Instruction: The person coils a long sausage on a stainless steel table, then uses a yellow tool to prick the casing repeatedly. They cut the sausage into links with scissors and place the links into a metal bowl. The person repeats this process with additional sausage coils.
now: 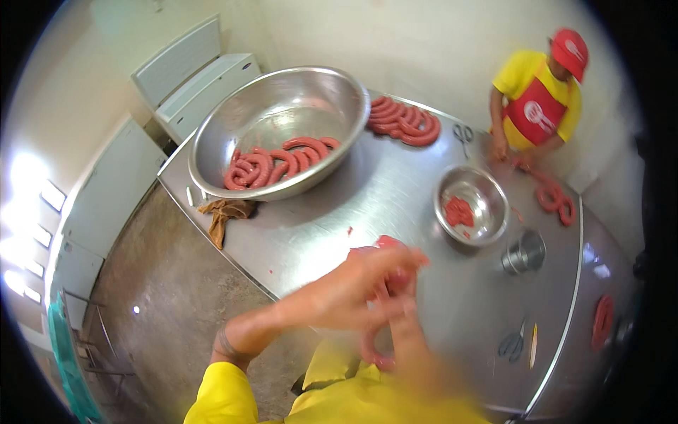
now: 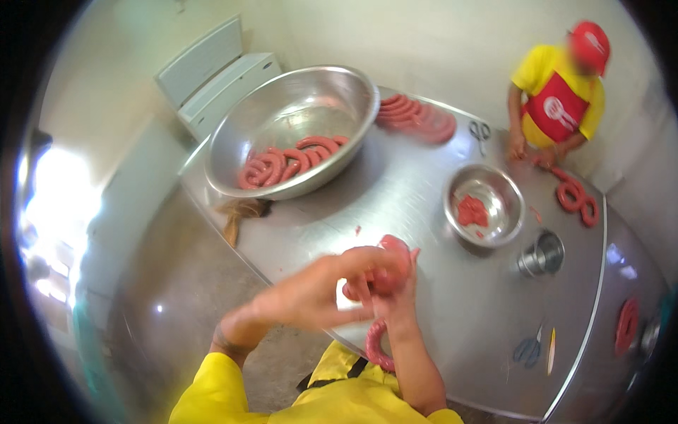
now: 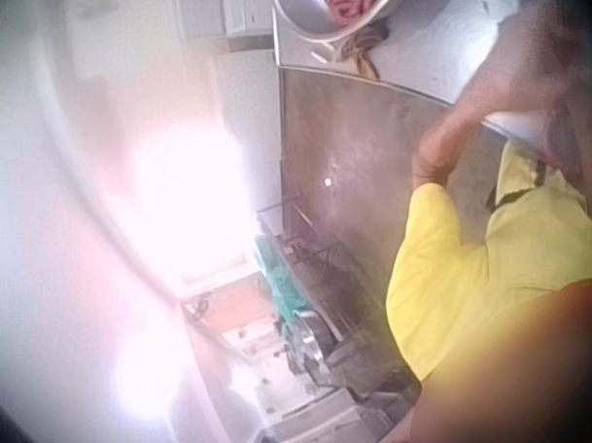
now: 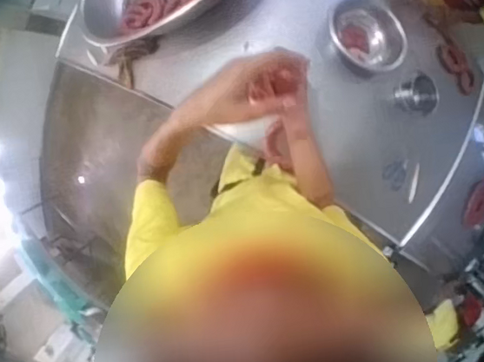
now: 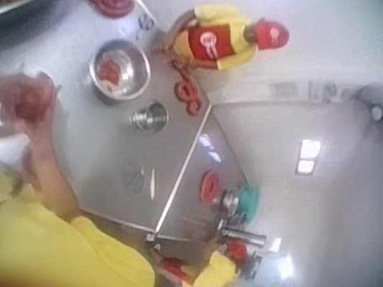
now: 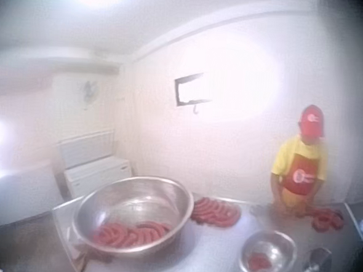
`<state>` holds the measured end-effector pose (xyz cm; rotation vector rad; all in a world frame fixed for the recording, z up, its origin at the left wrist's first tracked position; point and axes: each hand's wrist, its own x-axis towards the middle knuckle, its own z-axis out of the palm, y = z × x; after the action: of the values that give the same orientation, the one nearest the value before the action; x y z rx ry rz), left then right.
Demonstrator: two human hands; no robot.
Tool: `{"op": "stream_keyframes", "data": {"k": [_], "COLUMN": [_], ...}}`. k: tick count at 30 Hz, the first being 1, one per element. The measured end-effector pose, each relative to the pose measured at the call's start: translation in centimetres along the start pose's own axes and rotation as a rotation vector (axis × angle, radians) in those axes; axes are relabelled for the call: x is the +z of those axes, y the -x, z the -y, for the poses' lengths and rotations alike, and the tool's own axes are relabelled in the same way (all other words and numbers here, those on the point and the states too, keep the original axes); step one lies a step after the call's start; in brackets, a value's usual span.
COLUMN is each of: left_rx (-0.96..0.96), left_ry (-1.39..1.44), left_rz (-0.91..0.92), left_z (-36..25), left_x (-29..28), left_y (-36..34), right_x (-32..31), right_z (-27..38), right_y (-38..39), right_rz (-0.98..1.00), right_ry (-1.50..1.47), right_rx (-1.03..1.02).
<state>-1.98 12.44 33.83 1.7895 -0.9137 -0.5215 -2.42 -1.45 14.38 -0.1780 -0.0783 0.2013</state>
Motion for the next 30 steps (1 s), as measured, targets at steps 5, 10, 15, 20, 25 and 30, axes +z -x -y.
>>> {"op": "stream_keyframes", "data": {"k": [5,10,15,20,25,30], "left_rx": [0.018,-0.089,-0.141,-0.384,-0.534,-1.039], "left_ry": [-0.131,0.235,0.401,0.423,0.674,0.698], "left_rz": [0.015,-0.584,-0.839,-0.704,-0.668,-0.603], "left_z": [1.8,6.5,17.7,28.6,37.2,41.6], "left_x": [-7.4,-14.9,-25.5,-32.0,-32.1,-30.2], "left_y": [5.3,7.8,4.8,2.0,0.3,-1.0], "right_x": [3.5,6.5,4.6,-3.2,-8.6,-10.6], "right_z": [-4.7,-7.4,-9.4,-12.7,-14.4,-15.3], "right_y": [-10.0,-22.7,-36.0,-46.9,-51.8,-51.0], "right_rz": [0.029,0.083,0.162,-0.054,-0.236,-0.418], "right_ry": [0.392,0.396,0.431,0.349,0.523,0.818], "right_rx": [-0.236,-0.363,-0.219,0.001,0.448,0.890]}}
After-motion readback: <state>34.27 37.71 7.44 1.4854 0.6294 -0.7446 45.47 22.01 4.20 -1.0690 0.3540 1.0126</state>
